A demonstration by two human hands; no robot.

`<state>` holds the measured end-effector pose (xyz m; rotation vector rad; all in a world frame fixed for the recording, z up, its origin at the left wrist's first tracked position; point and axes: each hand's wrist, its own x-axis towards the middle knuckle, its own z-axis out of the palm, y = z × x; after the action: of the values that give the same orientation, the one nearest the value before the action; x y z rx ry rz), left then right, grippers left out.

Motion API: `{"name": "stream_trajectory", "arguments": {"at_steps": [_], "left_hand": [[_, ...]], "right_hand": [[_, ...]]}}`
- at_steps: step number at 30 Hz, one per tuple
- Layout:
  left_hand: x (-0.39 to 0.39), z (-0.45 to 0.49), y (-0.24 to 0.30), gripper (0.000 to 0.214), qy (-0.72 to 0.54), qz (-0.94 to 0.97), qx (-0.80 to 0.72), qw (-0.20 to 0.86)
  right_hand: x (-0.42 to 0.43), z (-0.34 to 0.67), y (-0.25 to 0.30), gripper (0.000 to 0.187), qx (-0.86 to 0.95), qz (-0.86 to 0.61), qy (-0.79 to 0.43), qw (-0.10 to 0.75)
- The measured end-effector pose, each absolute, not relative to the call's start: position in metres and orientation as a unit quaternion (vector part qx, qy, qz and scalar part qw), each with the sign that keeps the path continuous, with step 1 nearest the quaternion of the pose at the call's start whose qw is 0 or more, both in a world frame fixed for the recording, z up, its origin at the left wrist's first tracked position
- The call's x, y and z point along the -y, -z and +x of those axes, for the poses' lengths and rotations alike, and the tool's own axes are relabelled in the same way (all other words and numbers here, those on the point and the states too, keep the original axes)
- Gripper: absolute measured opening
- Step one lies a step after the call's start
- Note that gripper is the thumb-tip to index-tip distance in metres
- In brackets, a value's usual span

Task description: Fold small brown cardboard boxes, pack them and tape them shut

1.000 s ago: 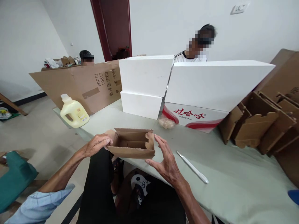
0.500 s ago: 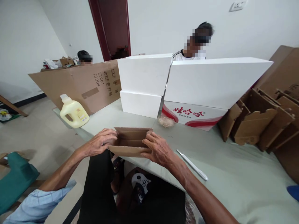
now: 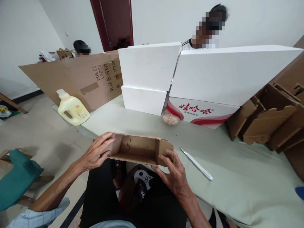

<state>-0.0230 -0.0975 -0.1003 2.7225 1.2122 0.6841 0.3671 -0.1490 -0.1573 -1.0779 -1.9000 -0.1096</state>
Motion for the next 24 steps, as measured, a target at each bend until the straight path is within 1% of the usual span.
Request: {"name": "stream_trajectory", "arguments": {"at_steps": [11,16,20,24], "left_hand": [[0.091,-0.024,0.098,0.061,-0.218,0.885,-0.41,0.046],[0.086,-0.026,0.1,0.055,-0.201,0.882,-0.424,0.035],[0.08,-0.027,0.098,0.055,-0.17,0.88,-0.442,0.04],[0.073,-0.029,0.093,0.059,-0.135,0.882,-0.448,0.062]], "right_hand": [[0.144,0.368,0.153,0.021,0.77,-0.449,0.034,0.451],[0.138,0.366,0.145,0.018,0.779,-0.437,0.019,0.449],[0.13,0.366,0.137,0.015,0.787,-0.424,0.004,0.449],[0.122,0.367,0.132,0.017,0.787,-0.436,-0.016,0.436]]}}
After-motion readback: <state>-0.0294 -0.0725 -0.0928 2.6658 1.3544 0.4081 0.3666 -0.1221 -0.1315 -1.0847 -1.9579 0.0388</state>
